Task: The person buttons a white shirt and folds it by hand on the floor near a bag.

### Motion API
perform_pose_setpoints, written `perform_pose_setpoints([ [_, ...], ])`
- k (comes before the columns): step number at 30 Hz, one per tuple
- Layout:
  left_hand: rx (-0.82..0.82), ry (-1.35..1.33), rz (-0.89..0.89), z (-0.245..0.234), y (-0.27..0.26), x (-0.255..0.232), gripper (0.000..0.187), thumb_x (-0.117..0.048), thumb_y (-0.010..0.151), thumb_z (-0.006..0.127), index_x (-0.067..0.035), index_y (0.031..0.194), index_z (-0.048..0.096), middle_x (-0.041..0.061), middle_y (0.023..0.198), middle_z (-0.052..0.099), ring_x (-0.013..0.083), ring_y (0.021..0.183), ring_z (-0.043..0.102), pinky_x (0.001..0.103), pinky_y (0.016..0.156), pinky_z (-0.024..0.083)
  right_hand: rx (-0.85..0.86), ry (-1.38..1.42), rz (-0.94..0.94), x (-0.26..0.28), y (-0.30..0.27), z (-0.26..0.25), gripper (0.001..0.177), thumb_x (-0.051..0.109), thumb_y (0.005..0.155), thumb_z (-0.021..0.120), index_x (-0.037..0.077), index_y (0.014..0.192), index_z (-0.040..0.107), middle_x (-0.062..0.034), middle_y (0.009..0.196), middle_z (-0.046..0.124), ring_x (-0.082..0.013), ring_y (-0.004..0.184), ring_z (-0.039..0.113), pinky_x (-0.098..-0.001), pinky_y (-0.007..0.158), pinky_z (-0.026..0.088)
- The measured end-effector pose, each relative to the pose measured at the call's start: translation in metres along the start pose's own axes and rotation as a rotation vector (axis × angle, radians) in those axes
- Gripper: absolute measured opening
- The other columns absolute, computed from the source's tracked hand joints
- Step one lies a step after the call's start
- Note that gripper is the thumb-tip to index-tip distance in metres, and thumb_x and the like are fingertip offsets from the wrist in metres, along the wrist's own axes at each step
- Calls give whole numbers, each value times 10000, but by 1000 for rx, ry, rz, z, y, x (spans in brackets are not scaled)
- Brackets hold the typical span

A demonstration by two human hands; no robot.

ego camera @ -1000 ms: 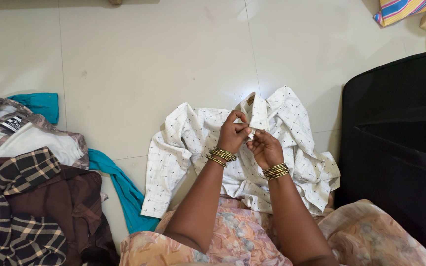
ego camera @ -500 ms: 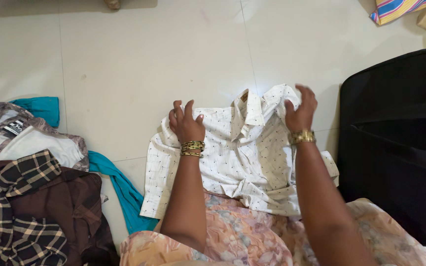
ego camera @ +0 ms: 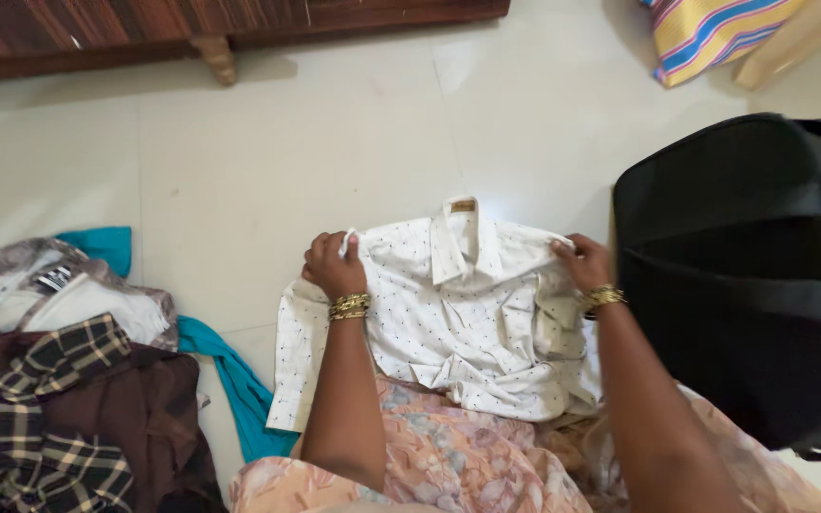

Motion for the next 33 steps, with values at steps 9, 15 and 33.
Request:
perform_pose_setpoints([
  [9,-263,-440,281,-155,15,-42,192,-244,987,748,-74,1077,743,92,1132,660,281,1088,587,422,976,450,19,718,-281,118,-93,-133,203,257,980,756,71,933,690,38,850,651,-66,781,543,-230,697,444],
  [15,-99,-358,225,-273,49,-38,254,-227,931,804,-72,1132,795,166,948,605,270,842,590,349,723,491,-137,593,-551,203,-126,-241,276,218,969,819,73,1013,589,44,890,621,-52,780,542,-226,760,439],
  [33,-37,-997,326,-267,272,-324,131,-109,947,650,-77,1037,739,43,901,777,121,733,755,268,593,646,320,-448,-660,290,-214,-211,456,223,853,827,69,1270,725,-165,1204,732,-291,1066,682,-423,939,545],
])
Point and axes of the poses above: each hand's wrist, its own y-axis towards the middle knuckle, its own z-axis out of the palm, x = y × z, the point moved 8 cm from there along y, towards the middle knuckle
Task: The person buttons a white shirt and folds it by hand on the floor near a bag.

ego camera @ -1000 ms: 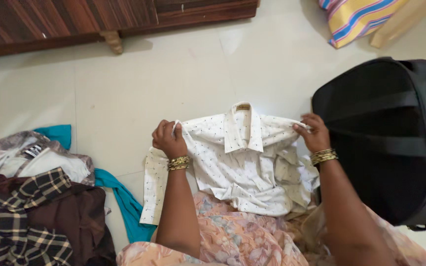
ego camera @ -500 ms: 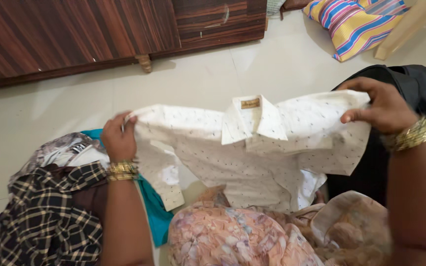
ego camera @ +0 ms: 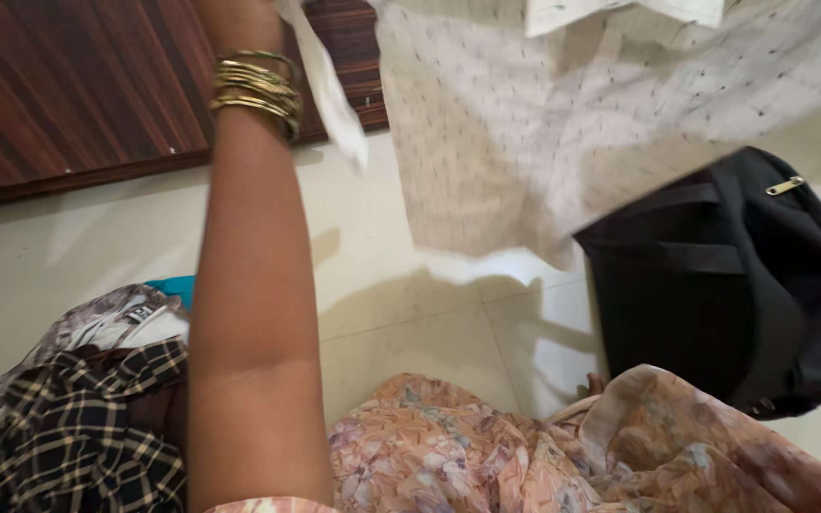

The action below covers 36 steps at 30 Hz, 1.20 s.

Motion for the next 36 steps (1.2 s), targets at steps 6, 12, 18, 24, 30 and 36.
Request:
perform_pose_setpoints([
  [6,-21,-261,-181,-71,16,41,179,-107,951,612,-88,1075,740,66,1006,793,150,866,774,295,699,684,122,151,-211,80,-25,21,397,191,902,774,72,1274,702,-144,1255,709,-283,1131,666,-416,977,539],
  [12,-513,368,-405,-282,-76,187,483,-192,967,737,-95,1386,517,117,1438,543,244,1232,592,419,1024,522,292,430,-620,169,-28,64,341,158,951,720,74,1279,679,-123,1305,687,-274,1195,650,-409,1016,532],
  [18,-237,1138,-124,-314,-226,256,527,-324,883,844,-10,1239,616,208,1278,625,401,1199,589,488,1033,465,461,303,-231,94,46,234,362,220,889,735,141,1236,674,-55,1308,664,-246,1201,635,-414,1068,478],
  [24,800,1342,-554,-161,-431,293,947,-691,743,761,-428,1540,321,61,1694,124,395,1538,138,768,1108,232,467,-129,241,-58,70,310,472,255,897,748,201,1338,589,-50,1433,527,-266,1386,453,-456,1147,396],
  [30,1155,1402,-895,-162,-469,270,1173,-723,721,777,-588,1571,-21,-7,1716,-172,330,1561,-182,852,1063,61,340,-24,352,-100,55,312,716,274,828,807,295,1457,464,-56,1585,328,-308,1457,332,-469,1143,378],
  [36,593,2076,-368,-197,-393,311,1005,-347,781,768,-509,1549,141,84,1680,-36,557,1459,-150,941,938,-67,571,25,470,-134,31,344,788,319,825,848,300,1498,439,-83,1622,286,-328,1413,435,-441,1155,410],
])
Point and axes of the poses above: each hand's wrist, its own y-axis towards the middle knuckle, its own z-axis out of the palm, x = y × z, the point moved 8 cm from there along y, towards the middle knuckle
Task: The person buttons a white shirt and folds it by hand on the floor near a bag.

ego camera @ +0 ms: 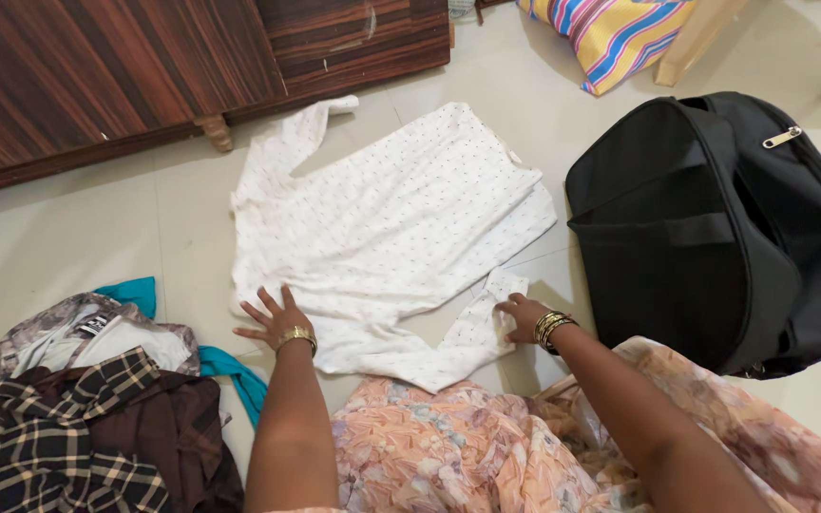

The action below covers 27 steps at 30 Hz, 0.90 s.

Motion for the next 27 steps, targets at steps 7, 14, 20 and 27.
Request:
perform_pose_setpoints([
  [7,634,-582,8,-12,-67,-72,1337,-819,608,786,-503,1606,-44,87,1711,-220,492,1486,-292,859,1040,-68,-624,444,56,-98,90,-52,419,189,809,829,117,1204,707,-168,1290,653,-342,1167,637,-408,1018,496],
  [14,830,-529,71,2,-91,-76,1534,-890,490,785,-518,1538,-273,41,1645,-408,501,1453,-395,898,999,-2,-768,1029,272,-174,146,-85,591,43,862,740,74,1419,547,-222,1207,686,-306,820,737,-382,670,613],
  [20,865,-527,92,-11,-92,-75,1543,-870,495,787,-497,1542,-283,51,1643,-417,519,1439,-389,906,992,12,-717,1069,264,-191,169,-82,542,85,868,777,40,1345,523,-140,1236,604,-245,712,711,-360,576,589],
  [27,893,-565,121,-16,-93,-72,1487,-898,519,731,-497,1541,-272,35,1649,-424,517,1439,-413,913,1003,3,-896,976,366,-199,141,-65,326,87,901,779,38,1208,682,-163,1085,711,-267,909,668,-419,833,559],
])
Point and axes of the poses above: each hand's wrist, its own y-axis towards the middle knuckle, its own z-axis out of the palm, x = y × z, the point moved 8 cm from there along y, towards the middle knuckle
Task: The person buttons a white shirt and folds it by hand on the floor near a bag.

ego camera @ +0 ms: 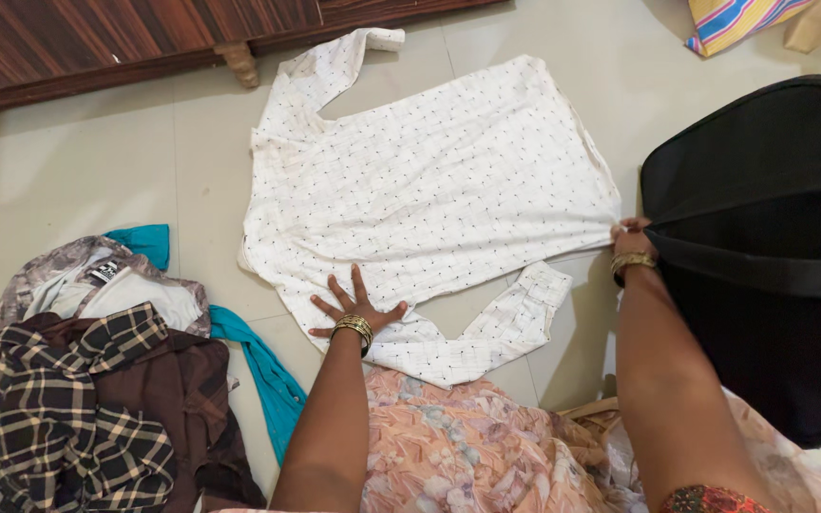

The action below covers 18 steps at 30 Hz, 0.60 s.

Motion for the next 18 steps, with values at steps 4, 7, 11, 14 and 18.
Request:
perform_pose_setpoints([
  [4,6,50,-24,-2,-5,-3,1583,-845,495,813,-481,1521,-336,43,1630,-453,522,1424,-415,908,996,20,-184,-155,-21,12,-10,-8,463,41,840,772,53,1274,613,-228,1185,597,-350,1029,615,-463,911,534],
  [7,14,59,-29,-5,-11,-5,1632,-796,498,870,-456,1521,-357,60,1625,-451,526,1421,-415,906,990,19,-292,-171,-397,59,-48,25,688,-10,820,752,35,1454,490,-147,1481,498,-289,1360,536,-399,1198,470],
  [11,16,50,-52,-7,-18,-5,1622,-784,512,871,-465,1516,-363,45,1625,-453,510,1431,-421,901,1003,15,220,-267,-835,139,-162,170,882,409,868,792,69,1563,369,-171,1665,277,-343,1576,222,-476,1289,228],
  [14,9,43,-42,-9,-19,-6,1621,-780,515,871,-463,1515,-364,38,1629,-449,510,1428,-415,902,1004,24,694,-620,-940,154,-282,249,787,577,955,583,200,1581,290,-121,1702,137,-305,1560,72,-564,1231,95],
  [18,28,41,-36,-6,-16,-2,1624,-777,486,879,-493,1508,-351,15,1636,-444,504,1434,-416,902,1012,28,889,-928,-1018,127,-280,249,733,700,946,384,400,1601,253,57,1708,111,-213,1578,43,-579,1251,53],
])
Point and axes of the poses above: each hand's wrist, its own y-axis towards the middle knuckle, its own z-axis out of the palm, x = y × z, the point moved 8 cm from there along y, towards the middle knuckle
